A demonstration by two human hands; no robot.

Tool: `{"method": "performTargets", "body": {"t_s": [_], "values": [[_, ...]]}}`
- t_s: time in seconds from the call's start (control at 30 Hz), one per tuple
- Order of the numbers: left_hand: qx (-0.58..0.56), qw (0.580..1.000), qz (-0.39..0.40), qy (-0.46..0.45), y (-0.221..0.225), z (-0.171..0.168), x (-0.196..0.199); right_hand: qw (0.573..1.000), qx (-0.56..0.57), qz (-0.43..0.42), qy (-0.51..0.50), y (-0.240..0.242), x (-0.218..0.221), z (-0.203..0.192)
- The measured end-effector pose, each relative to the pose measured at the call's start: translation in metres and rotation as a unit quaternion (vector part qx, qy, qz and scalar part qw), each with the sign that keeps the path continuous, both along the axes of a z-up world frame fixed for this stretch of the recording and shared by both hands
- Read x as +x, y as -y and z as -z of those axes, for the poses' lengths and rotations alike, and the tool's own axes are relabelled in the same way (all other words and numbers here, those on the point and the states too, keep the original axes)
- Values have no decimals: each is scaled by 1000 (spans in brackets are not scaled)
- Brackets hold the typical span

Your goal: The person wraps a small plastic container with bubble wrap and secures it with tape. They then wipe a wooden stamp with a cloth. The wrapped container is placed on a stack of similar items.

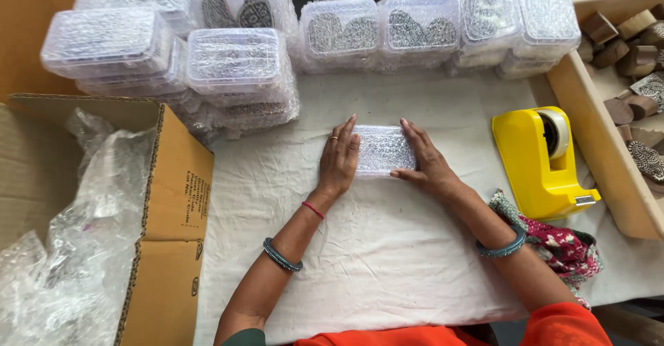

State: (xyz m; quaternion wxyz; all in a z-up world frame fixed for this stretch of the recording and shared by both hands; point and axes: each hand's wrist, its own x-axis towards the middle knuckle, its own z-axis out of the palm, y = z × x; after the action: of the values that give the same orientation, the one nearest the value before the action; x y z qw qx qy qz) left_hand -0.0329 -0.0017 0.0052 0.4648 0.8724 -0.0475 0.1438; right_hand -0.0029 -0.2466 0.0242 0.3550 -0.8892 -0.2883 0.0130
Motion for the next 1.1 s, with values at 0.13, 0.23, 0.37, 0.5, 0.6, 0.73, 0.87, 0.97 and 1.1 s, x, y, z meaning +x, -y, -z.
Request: {"method": "performTargets", "body": {"t_s": [0.13, 0.23, 0.37, 0.5, 0.6, 0.73, 0.87, 0.97, 1.1], "values": [[-211, 973, 84, -30, -13, 10, 4, 996, 59, 20, -60, 1, -7, -11], [-393, 913, 53, -101, -14, 29, -7, 993, -76, 85, -2, 9, -5, 15], [-576, 805, 72, -124, -8, 32, -18, 989, -49, 122, -66, -7, -24, -3], [-690, 705, 77, -141, -11, 6, -28, 941, 172, 159, -245, -24, -38, -29], [-678, 716, 74, -151, -4, 9, -30, 936, 258, 103, -216, -22, -35, -11], [-605, 787, 72, -102, 6, 16, -31, 959, 190, 121, -174, -29, -35, -1], [-465, 874, 27, -138, 4, 2, -36, 927, 277, 111, -226, -25, -35, 3], [-607, 783, 65, -124, -4, 1, -33, 895, 323, 145, -271, -31, -39, -17], [-656, 726, 43, -203, 1, -21, -46, 858, 394, 138, -301, -44, -42, -27]]}}
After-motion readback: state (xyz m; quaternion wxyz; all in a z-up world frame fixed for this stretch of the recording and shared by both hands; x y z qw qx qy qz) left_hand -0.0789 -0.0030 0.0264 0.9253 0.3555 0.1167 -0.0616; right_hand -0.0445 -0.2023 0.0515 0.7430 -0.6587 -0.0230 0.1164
